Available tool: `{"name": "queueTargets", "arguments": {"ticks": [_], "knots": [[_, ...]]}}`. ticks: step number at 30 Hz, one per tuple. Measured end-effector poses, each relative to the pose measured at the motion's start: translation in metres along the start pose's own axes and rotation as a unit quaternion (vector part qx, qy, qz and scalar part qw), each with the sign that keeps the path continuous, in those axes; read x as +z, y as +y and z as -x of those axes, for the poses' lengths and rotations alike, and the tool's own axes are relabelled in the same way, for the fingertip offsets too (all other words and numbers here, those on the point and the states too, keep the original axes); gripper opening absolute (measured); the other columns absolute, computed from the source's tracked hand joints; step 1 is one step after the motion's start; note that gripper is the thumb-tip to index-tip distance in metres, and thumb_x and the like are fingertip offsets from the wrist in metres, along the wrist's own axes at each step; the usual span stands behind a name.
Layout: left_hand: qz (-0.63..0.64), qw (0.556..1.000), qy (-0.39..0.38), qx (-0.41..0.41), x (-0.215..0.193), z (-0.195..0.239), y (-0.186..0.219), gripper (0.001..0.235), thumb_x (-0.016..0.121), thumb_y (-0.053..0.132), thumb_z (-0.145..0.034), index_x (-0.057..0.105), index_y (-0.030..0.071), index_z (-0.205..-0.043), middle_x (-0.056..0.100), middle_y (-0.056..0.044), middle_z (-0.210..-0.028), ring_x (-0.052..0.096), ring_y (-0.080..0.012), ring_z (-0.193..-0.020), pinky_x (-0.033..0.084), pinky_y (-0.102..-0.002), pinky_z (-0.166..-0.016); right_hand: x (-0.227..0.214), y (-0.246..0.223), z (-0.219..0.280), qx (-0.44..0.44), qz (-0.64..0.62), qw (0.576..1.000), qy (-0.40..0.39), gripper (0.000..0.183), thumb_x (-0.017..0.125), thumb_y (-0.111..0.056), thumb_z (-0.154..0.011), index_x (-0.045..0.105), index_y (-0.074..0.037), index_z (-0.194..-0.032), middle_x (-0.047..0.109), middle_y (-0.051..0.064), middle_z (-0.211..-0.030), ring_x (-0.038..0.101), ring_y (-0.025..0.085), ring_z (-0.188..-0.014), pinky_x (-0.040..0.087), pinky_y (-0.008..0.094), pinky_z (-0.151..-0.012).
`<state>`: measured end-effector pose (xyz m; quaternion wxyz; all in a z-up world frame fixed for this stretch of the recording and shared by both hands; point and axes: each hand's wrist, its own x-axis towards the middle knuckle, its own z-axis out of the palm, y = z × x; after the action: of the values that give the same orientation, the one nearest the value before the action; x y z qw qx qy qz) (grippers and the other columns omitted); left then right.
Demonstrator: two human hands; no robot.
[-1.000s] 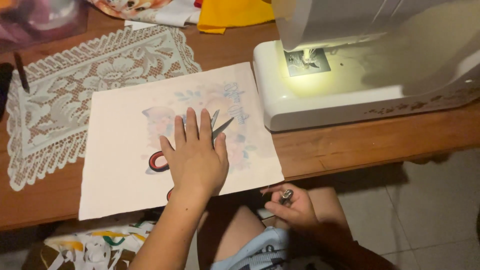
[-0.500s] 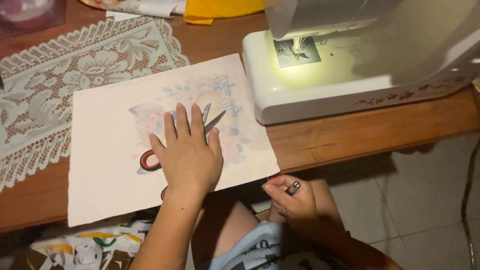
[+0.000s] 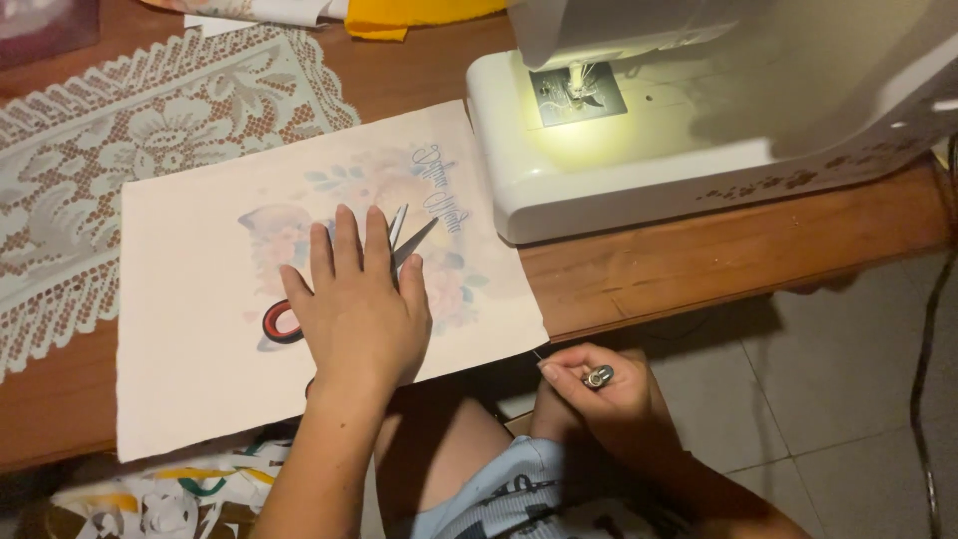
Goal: Cutting out a printed design from fabric using scissors and sealing the edges with a lighter.
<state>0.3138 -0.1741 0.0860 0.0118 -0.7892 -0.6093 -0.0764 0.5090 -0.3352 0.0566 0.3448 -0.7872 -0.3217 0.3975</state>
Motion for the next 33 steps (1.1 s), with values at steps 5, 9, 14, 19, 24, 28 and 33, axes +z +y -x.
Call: {"name": "queueTargets", "arguments": {"ticks": [5,9,14,19,24,28,33], "knots": [[0.039,0.986,0.135,0.084,-0.009,0.012,-0.021,0.052,0.066,0.039,-0.088,0.065,0.008,-0.13,0.057,-0.013,-0.149,0.049,-0.0382,-0.138,0.035,-0.062,-0.109,0.007,0.052,-0.015,-0.313,-0.082,0.925,0.2,0.026,0.061,0.006,-0.084,0.068,-0.004,-0.107,0.055,-0.004,-0.06,0.047,0.003,-0.049,0.034,0.019,-0.045],[0.058,0.988,0.126,0.063,0.0,0.015,-0.034,0.033,0.067,0.035,-0.089,0.074,0.017,-0.116,0.068,-0.003,-0.135,0.058,-0.0308,-0.13,0.035,-0.052,-0.111,-0.01,-0.005,-0.01,-0.407,-0.301,0.862,0.034,0.024,0.043,-0.004,-0.091,0.046,-0.008,-0.115,0.057,0.01,-0.08,0.052,0.015,-0.066,0.048,0.027,-0.055],[0.074,0.966,0.221,0.112,-0.001,0.007,-0.03,0.013,0.07,0.016,-0.086,0.072,0.006,-0.093,0.074,-0.007,-0.105,0.067,-0.0343,-0.083,0.051,-0.049,-0.073,0.006,-0.09,-0.026,-0.587,0.231,0.773,0.066,0.024,0.066,-0.014,-0.095,0.066,-0.006,-0.118,0.062,0.012,-0.114,0.062,0.033,-0.1,0.048,0.045,-0.084],[0.079,0.976,0.204,0.015,-0.001,0.004,-0.057,0.022,0.069,0.034,-0.093,0.069,0.015,-0.103,0.073,-0.005,-0.094,0.074,-0.0287,-0.084,0.057,-0.044,-0.078,0.054,-0.104,-0.068,-0.614,0.313,0.719,0.085,0.016,0.063,-0.006,-0.095,0.072,-0.006,-0.108,0.065,0.012,-0.092,0.065,0.026,-0.083,0.049,0.036,-0.074],[0.28,0.935,0.209,-0.062,-0.062,0.034,-0.047,0.025,0.064,0.023,-0.102,0.059,0.01,-0.122,0.073,-0.013,-0.097,0.073,-0.0358,-0.091,0.057,-0.048,-0.079,0.047,-0.115,-0.04,-0.701,0.208,0.674,0.101,0.028,0.059,-0.01,-0.1,0.068,0.001,-0.124,0.065,0.021,-0.111,0.065,0.035,-0.103,0.051,0.044,-0.091],[0.736,0.668,0.102,-0.051,-0.08,0.068,-0.007,0.037,0.048,0.021,-0.106,0.05,-0.001,-0.136,0.059,-0.009,-0.097,0.062,-0.0162,-0.083,0.054,-0.026,-0.07,0.033,-0.102,0.013,-0.581,-0.013,0.797,-0.166,0.024,0.054,-0.01,-0.103,0.061,0.002,-0.122,0.069,0.015,-0.109,0.067,0.03,-0.1,0.053,0.04,-0.092],[0.895,0.439,0.074,-0.026,-0.05,0.098,0.026,0.042,0.054,0.015,-0.105,0.047,-0.007,-0.139,0.051,-0.013,-0.093,0.06,-0.0233,-0.078,0.056,-0.035,-0.074,0.029,-0.047,0.023,-0.299,-0.205,0.888,-0.284,0.016,0.063,-0.016,-0.098,0.071,-0.006,-0.107,0.078,0.006,-0.105,0.072,0.013,-0.096,0.055,0.027,-0.089]]}}
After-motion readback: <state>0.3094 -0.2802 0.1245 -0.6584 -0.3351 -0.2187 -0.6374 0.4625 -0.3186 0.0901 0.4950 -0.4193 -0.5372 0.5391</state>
